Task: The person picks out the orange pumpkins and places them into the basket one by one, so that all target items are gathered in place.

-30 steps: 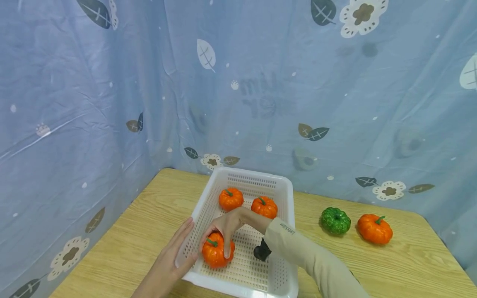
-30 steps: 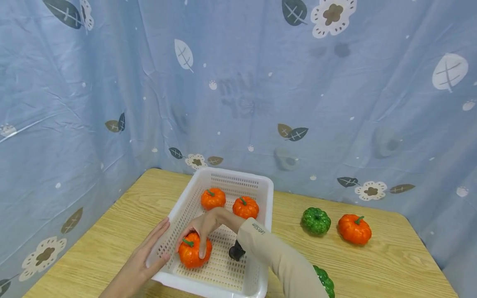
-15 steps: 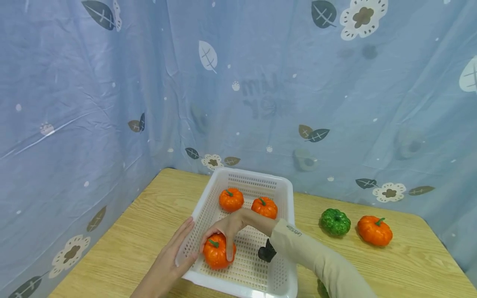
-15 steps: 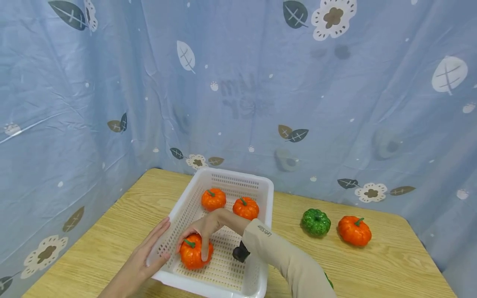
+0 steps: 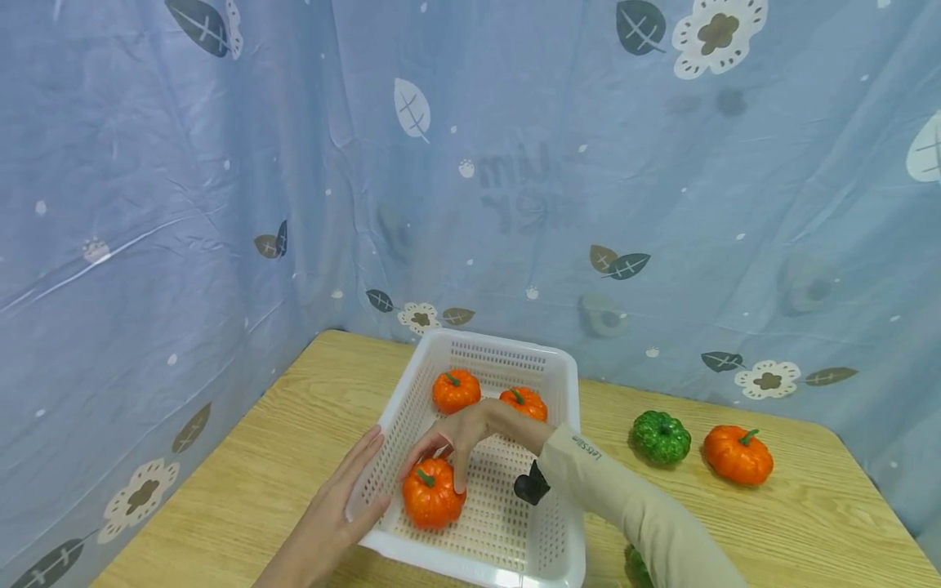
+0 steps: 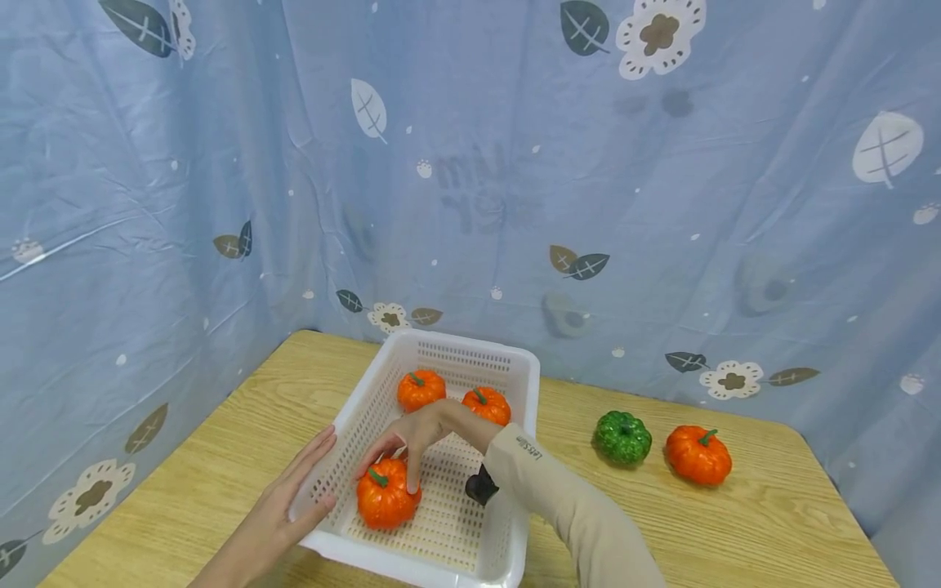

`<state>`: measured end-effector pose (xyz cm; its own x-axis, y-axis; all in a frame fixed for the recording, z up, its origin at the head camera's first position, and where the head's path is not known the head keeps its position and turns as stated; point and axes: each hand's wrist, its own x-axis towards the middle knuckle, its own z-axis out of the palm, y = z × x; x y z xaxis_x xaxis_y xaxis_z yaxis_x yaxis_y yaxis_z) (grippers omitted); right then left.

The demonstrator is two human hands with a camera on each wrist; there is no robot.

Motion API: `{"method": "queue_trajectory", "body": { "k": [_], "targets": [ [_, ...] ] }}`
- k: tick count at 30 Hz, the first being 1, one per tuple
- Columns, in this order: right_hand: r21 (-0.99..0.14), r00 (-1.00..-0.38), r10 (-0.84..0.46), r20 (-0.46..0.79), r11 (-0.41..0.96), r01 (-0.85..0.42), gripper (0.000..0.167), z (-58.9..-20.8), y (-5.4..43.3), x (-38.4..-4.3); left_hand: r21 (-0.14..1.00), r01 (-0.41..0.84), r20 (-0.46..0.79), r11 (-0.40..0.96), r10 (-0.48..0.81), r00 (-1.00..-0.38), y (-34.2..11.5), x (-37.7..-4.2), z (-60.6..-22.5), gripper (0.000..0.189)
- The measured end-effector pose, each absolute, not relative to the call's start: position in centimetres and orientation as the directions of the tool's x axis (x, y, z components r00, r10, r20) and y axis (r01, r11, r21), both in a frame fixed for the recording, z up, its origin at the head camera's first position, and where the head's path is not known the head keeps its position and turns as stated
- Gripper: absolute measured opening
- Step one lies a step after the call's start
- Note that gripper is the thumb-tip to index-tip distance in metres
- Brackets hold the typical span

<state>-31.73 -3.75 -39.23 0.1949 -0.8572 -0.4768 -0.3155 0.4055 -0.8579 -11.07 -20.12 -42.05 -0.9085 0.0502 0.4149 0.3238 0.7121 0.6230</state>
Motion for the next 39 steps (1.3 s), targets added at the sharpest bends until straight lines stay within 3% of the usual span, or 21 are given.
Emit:
{"method": "queue_trajectory", "body": {
  "k": [24,39],
  "targets": [
    [-0.882,0.198,-0.867,-0.458,0.416,-0.222,0.075,-39.1,-3.9,-31.8,0.655,0.291,0.378,0.697,0.031,-0.925,-20.0,-11.1,-41.9,0.062],
    [-0.890,0.092,-0.917,-0.387,0.345,-0.299,0.065,-35.9,-1.6,-33.5,0.649,0.331,0.412,0.685,0.049,-0.910,-20.0,-11.1,-42.1,0.062]
  ]
}}
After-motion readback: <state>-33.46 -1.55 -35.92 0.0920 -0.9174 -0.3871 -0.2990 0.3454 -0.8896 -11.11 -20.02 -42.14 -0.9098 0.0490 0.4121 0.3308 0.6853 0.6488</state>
